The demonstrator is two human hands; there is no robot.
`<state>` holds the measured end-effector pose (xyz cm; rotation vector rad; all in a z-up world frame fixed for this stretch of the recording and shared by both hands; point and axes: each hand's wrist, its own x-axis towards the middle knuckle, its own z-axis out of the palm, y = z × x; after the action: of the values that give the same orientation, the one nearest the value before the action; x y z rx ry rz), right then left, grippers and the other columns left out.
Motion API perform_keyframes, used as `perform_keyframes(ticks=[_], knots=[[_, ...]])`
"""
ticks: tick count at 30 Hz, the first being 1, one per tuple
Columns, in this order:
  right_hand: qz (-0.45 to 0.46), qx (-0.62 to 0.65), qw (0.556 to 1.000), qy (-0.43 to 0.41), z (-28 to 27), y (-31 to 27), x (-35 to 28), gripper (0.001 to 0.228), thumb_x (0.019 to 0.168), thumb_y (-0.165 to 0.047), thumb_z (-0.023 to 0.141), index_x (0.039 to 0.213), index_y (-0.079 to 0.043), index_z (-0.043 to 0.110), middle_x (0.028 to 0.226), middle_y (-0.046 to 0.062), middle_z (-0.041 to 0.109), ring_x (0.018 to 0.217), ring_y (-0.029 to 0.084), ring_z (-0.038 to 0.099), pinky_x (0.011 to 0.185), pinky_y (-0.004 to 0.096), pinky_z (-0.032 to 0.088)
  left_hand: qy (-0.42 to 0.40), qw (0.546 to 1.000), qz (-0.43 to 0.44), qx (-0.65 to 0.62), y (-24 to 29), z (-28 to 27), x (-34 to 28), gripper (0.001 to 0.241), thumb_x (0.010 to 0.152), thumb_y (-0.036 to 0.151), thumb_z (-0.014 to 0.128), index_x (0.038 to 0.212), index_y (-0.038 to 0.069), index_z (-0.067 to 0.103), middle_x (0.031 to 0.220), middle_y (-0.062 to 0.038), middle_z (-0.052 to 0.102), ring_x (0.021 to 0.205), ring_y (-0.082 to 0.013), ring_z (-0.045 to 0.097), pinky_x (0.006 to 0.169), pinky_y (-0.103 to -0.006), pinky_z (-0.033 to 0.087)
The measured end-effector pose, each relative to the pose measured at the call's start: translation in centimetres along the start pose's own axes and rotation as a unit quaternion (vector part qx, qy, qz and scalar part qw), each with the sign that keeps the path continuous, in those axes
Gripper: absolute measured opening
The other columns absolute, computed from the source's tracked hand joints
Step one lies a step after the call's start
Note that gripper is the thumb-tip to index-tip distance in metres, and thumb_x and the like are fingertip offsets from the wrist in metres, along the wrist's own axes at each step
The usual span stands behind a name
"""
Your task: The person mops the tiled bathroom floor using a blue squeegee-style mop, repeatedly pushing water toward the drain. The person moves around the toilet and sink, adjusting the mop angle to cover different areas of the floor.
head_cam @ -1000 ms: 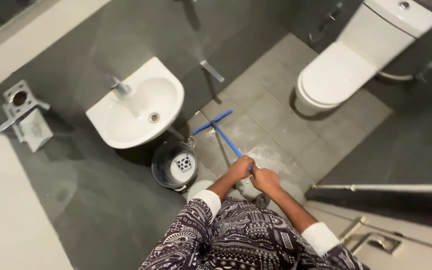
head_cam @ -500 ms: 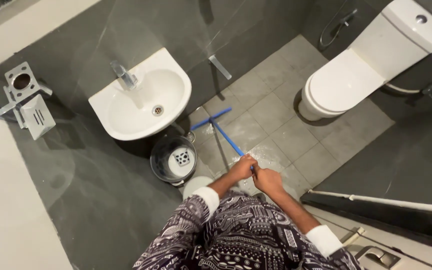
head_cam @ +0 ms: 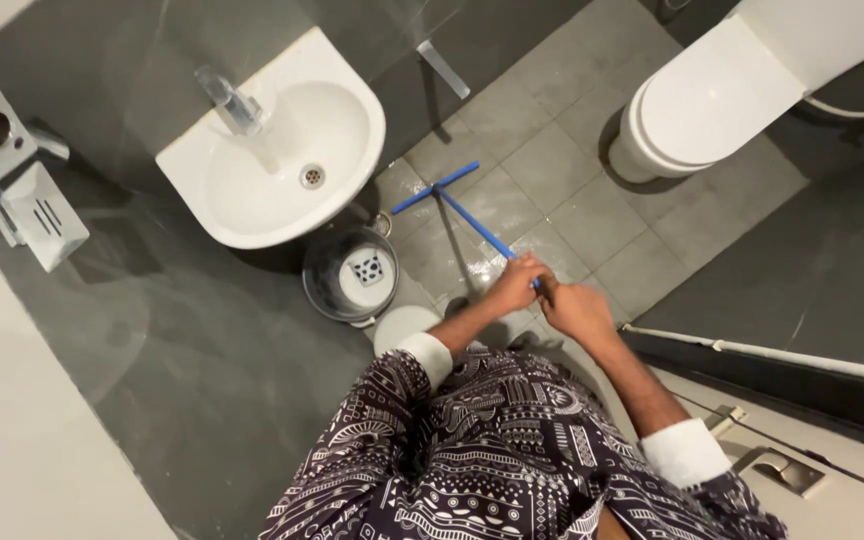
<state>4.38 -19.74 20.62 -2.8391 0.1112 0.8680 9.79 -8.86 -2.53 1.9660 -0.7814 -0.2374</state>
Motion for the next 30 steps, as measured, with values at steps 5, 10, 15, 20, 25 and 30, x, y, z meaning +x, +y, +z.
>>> perform_keyframes(ticks=[5, 10, 15, 20, 25, 30], knots=[[-0.031, -0.008, 0.999, 0.02, 0.7, -1.8, 1.8, 0.052, 0.097, -0.038, 0.05, 0.142, -0.013, 0.056, 0.095, 0.027, 0.076, 0.096, 0.046, 0.074, 0.081, 0.059, 0.057, -0.004, 0.998, -0.021, 0.062, -1.9, -2.5, 0.2, 0.037, 0.069, 0.021, 0.084, 0.103, 0.028, 0.071, 0.103, 0.001, 0.068, 0.118, -0.029, 0.061, 0.105, -0.0607, 0.046], [-0.087, -0.05, 0.995, 0.013, 6.4, 0.3, 6.4, 0.061, 0.097, -0.041, 0.051, 0.153, -0.017, 0.047, 0.092, 0.027, 0.075, 0.096, 0.046, 0.074, 0.08, 0.059, 0.057, -0.114, 0.962, -0.177, 0.176, -2.8, -2.3, -0.8, 0.049, 0.083, 0.02, 0.07, 0.131, 0.028, 0.063, 0.138, 0.0, 0.057, 0.142, -0.0309, 0.043, 0.111, -0.0676, 0.037], [-0.135, -0.061, 0.989, -0.005, 2.3, 1.7, 2.8, 0.058, 0.096, -0.034, 0.053, 0.15, -0.013, 0.05, 0.093, 0.028, 0.076, 0.093, 0.046, 0.074, 0.078, 0.057, 0.058, -0.049, 0.982, -0.136, 0.119, 2.2, -3.2, -1.7, 0.031, 0.078, 0.021, 0.076, 0.108, 0.022, 0.069, 0.125, -0.004, 0.065, 0.13, -0.0344, 0.056, 0.114, -0.0549, 0.042], [-0.144, -0.088, 0.986, -0.01, 4.4, 4.6, 3.4, 0.06, 0.097, -0.037, 0.05, 0.154, -0.019, 0.045, 0.091, 0.026, 0.076, 0.094, 0.044, 0.075, 0.079, 0.057, 0.058, -0.011, 0.992, -0.099, 0.077, 1.6, 0.3, -2.0, 0.028, 0.078, 0.017, 0.075, 0.105, 0.017, 0.067, 0.121, -0.008, 0.065, 0.129, -0.0359, 0.055, 0.12, -0.0516, 0.034], [-0.139, -0.095, 0.986, -0.016, 5.3, 5.3, 4.4, 0.06, 0.098, -0.04, 0.047, 0.154, -0.021, 0.044, 0.091, 0.023, 0.076, 0.093, 0.043, 0.075, 0.079, 0.055, 0.06, 0.017, 0.994, -0.083, 0.062, 0.6, 1.1, -1.9, 0.024, 0.078, 0.019, 0.077, 0.099, 0.016, 0.066, 0.118, -0.007, 0.066, 0.128, -0.0306, 0.058, 0.124, -0.0472, 0.031], [-0.153, -0.088, 0.984, -0.027, 6.6, 3.4, 7.1, 0.058, 0.098, -0.036, 0.048, 0.153, -0.017, 0.046, 0.091, 0.024, 0.076, 0.092, 0.042, 0.076, 0.077, 0.055, 0.06, -0.018, 0.99, -0.105, 0.096, -4.7, 0.7, -1.8, 0.027, 0.074, 0.02, 0.078, 0.099, 0.015, 0.07, 0.116, -0.009, 0.066, 0.125, -0.0334, 0.056, 0.12, -0.0459, 0.036]])
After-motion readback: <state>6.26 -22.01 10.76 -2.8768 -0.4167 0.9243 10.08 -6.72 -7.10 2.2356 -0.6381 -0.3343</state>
